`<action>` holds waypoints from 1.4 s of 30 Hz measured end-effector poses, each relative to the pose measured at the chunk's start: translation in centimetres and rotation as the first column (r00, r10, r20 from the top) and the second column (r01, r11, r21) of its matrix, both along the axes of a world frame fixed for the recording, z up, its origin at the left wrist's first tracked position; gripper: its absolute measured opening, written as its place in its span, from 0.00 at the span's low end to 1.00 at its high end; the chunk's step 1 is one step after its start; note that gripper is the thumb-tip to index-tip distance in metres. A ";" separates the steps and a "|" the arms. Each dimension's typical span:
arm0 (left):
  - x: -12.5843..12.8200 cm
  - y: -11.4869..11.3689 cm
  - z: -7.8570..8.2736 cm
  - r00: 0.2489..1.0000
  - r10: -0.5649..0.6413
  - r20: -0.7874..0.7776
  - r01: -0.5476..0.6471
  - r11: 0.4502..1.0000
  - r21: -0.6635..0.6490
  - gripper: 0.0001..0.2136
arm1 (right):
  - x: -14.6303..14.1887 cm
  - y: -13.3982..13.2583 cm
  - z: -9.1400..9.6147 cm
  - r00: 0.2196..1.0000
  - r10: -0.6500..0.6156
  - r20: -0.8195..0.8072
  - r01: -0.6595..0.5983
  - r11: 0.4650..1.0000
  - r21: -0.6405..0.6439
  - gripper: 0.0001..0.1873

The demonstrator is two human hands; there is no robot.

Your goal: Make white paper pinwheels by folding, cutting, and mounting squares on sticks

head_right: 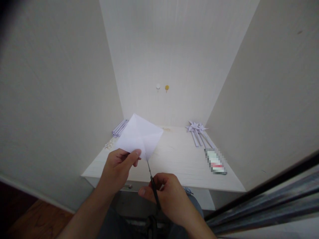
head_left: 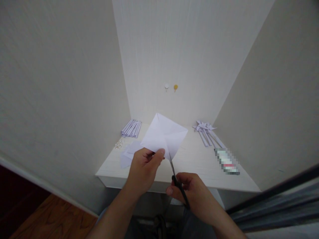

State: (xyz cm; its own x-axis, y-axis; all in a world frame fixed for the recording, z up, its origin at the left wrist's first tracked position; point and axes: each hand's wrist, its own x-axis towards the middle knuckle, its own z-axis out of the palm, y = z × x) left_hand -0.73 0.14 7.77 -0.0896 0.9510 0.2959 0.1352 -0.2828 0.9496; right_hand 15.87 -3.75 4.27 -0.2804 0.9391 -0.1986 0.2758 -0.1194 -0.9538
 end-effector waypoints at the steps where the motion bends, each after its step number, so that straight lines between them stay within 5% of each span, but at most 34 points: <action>1: 0.0 0.0 -0.1 1.000 0.002 -0.006 -0.002 1.000 -0.007 0.17 | 0.0 0.0 0.0 1.000 0.002 -0.010 -0.002 1.000 -0.002 0.19; 24: 0.1 0.2 -0.3 0.999 -0.041 0.020 0.042 0.999 -0.022 0.16 | 0.1 0.0 -0.3 0.999 -0.039 0.008 0.040 0.998 -0.042 0.21; 42: 0.4 -0.6 -1.5 0.996 -0.089 0.001 0.089 0.994 -0.064 0.18 | 0.3 -0.1 -0.7 1.000 -0.018 -0.010 0.018 0.999 0.043 0.22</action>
